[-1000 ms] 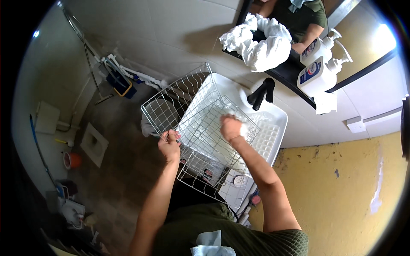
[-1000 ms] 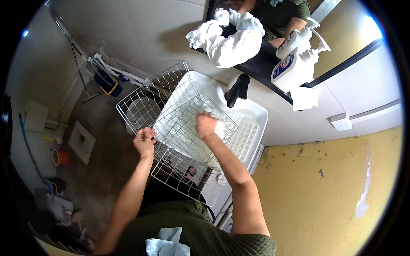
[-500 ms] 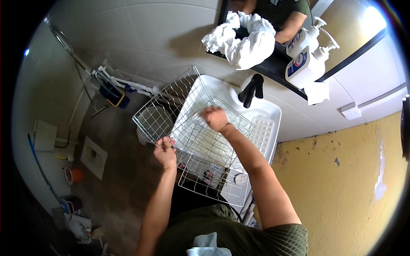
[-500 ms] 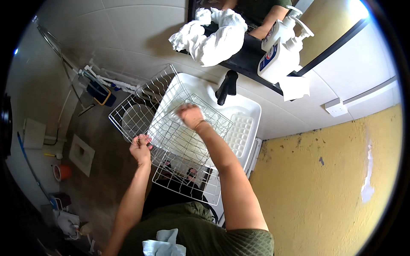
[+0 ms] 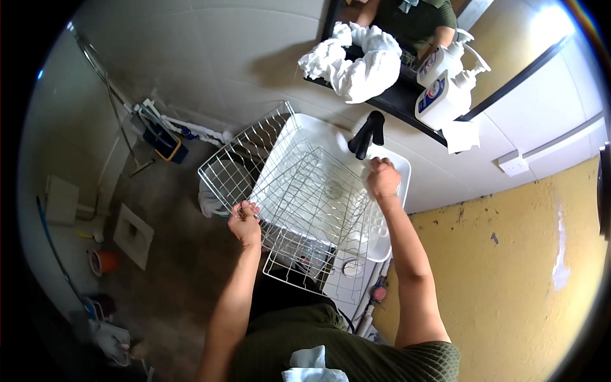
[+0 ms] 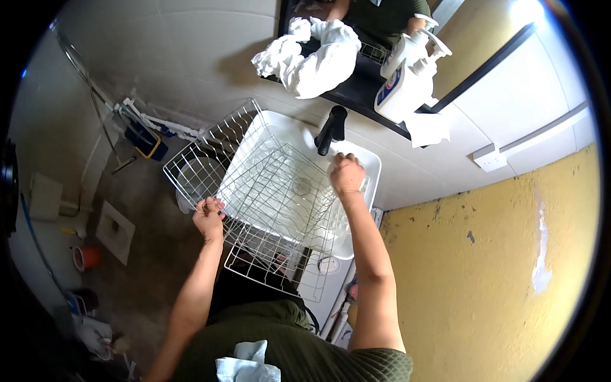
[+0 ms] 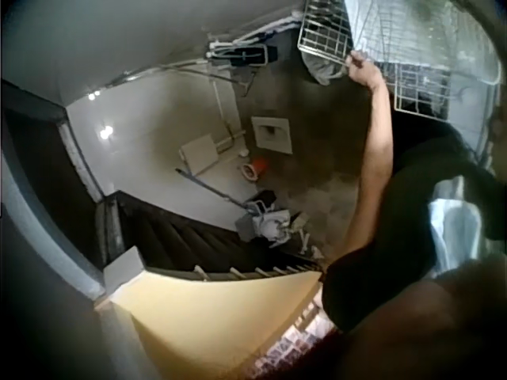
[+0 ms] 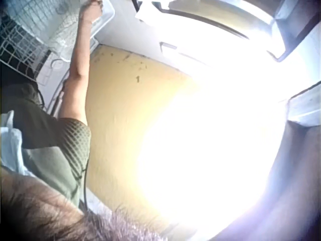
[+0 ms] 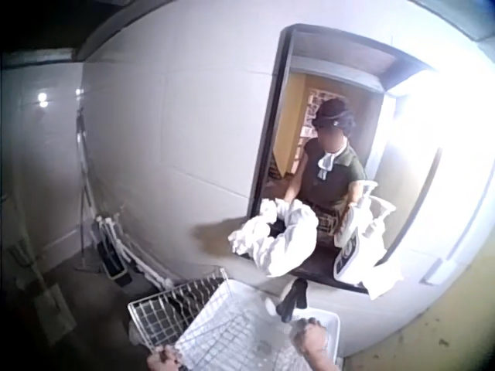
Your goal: The person wipes a rectangular wire rack with a cloth under running water in a sink.
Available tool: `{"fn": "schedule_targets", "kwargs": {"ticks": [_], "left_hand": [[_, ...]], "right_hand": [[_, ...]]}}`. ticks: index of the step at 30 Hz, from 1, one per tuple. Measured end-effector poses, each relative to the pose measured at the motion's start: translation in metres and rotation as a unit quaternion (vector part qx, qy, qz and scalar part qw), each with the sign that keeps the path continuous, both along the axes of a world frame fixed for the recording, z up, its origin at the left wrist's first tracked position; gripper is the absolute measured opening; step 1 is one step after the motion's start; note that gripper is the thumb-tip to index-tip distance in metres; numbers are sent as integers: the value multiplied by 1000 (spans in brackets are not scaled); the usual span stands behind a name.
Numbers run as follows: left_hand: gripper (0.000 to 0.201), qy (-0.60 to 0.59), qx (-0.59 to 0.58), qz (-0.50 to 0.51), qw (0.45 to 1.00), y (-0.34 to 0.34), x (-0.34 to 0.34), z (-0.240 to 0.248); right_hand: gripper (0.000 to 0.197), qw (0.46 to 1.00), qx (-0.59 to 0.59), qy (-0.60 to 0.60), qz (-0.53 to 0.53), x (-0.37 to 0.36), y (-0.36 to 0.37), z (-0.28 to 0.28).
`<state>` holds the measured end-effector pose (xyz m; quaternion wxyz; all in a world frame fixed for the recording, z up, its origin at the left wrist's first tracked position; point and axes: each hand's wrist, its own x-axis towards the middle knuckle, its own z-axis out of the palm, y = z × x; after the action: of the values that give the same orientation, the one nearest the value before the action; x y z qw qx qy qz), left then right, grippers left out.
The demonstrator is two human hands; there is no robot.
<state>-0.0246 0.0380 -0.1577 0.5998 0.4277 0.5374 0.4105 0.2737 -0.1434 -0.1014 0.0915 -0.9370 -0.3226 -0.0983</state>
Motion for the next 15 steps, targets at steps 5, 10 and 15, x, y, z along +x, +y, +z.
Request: {"fn": "schedule_targets", "kwargs": {"ticks": [5, 10, 15], "left_hand": [[27, 2, -38, -75, 996, -6, -6, 15], [39, -19, -65, -77, 995, -11, -11, 29], [54, -40, -101, -93, 990, -7, -17, 30]], "right_hand": [[49, 983, -43, 180, 12, 18, -35, 2], [76, 921, -248, 105, 281, -57, -52, 19], [48, 875, -147, 170, 429, -90, -66, 0]]}}
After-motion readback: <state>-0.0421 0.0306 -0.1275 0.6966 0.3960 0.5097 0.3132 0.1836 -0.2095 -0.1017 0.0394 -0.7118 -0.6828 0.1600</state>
